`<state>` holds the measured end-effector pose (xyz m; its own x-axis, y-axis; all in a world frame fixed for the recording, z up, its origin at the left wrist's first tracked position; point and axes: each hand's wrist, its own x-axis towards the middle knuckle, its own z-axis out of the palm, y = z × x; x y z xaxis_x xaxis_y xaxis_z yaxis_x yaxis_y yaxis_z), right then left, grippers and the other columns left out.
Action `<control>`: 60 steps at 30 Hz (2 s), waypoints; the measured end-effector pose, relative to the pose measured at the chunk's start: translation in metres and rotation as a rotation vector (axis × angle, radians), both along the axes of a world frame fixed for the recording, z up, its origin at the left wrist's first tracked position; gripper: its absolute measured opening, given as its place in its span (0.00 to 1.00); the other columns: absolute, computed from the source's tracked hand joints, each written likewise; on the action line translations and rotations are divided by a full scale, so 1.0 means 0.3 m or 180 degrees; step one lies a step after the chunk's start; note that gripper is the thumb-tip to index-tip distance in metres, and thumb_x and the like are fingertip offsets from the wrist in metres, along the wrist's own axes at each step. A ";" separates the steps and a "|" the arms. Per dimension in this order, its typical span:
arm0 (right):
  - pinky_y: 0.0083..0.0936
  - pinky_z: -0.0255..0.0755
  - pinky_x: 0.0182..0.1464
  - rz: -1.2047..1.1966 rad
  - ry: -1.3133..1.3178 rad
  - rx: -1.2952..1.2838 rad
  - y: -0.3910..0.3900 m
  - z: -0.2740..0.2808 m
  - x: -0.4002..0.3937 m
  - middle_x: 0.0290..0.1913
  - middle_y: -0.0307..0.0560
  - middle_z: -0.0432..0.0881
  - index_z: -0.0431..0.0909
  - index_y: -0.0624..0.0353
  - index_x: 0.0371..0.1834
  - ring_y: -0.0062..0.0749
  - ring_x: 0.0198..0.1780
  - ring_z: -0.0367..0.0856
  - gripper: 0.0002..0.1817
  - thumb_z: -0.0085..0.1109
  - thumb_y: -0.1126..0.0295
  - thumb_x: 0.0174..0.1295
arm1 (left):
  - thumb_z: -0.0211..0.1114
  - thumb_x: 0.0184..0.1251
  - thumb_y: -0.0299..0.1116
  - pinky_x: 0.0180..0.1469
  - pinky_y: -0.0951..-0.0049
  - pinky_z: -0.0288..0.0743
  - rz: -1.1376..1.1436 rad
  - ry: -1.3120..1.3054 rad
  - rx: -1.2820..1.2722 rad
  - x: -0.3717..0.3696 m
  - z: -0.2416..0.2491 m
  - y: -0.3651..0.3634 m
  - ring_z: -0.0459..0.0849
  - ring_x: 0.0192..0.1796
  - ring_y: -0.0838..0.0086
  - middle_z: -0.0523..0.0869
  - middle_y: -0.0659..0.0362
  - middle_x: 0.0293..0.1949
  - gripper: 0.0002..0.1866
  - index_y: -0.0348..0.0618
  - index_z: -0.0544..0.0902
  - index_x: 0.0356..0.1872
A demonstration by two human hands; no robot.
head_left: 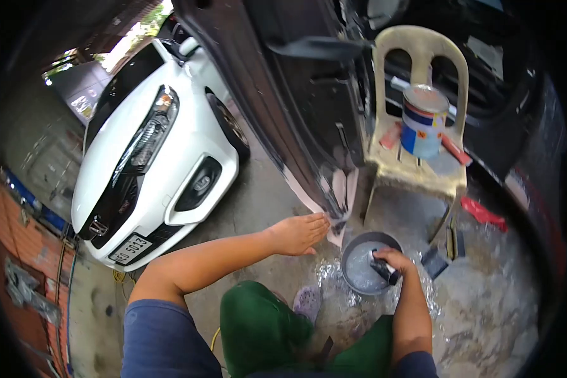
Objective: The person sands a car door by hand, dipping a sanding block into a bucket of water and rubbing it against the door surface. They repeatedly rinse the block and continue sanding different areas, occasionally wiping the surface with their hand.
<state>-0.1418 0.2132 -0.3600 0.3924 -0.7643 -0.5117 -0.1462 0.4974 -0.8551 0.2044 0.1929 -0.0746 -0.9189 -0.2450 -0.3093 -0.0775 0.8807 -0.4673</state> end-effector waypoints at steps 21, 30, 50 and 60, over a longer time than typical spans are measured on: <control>0.24 0.68 0.62 -0.0176 0.0129 -0.0191 -0.001 0.000 0.025 0.51 0.39 0.86 0.84 0.61 0.55 0.27 0.55 0.79 0.24 0.67 0.51 0.69 | 0.62 0.66 0.38 0.75 0.57 0.67 0.1175 0.1174 0.0989 -0.170 -0.493 0.161 0.78 0.69 0.55 0.83 0.45 0.63 0.28 0.28 0.80 0.63; 0.32 0.69 0.64 0.0096 0.0621 -0.0276 -0.025 -0.037 0.049 0.57 0.50 0.87 0.84 0.64 0.58 0.36 0.59 0.80 0.29 0.66 0.48 0.68 | 0.58 0.72 0.37 0.62 0.51 0.79 0.2883 0.0204 0.2316 -0.489 -0.860 0.132 0.84 0.63 0.49 0.86 0.43 0.58 0.18 0.38 0.88 0.52; 0.44 0.80 0.59 -0.0086 0.2202 0.0266 -0.029 -0.053 0.167 0.56 0.65 0.88 0.90 0.65 0.49 0.55 0.57 0.89 0.22 0.62 0.61 0.58 | 0.65 0.74 0.25 0.43 0.71 0.82 0.3827 0.3495 0.3712 -0.360 -0.910 0.239 0.87 0.40 0.73 0.89 0.56 0.40 0.10 0.36 0.86 0.52; 0.41 0.82 0.55 0.0135 0.2285 0.0369 -0.019 -0.063 0.181 0.55 0.60 0.89 0.90 0.61 0.52 0.49 0.55 0.91 0.19 0.59 0.70 0.60 | 0.58 0.79 0.27 0.47 0.67 0.84 0.4523 0.3438 0.4108 -0.415 -0.739 0.233 0.89 0.46 0.68 0.90 0.50 0.48 0.11 0.37 0.85 0.54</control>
<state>-0.0873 0.2076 -0.3789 -0.0424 -0.6813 -0.7308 -0.6724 0.5604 -0.4835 0.0800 0.2629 -0.2963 -0.2520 -0.8567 -0.4502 -0.5185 -0.2733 0.8103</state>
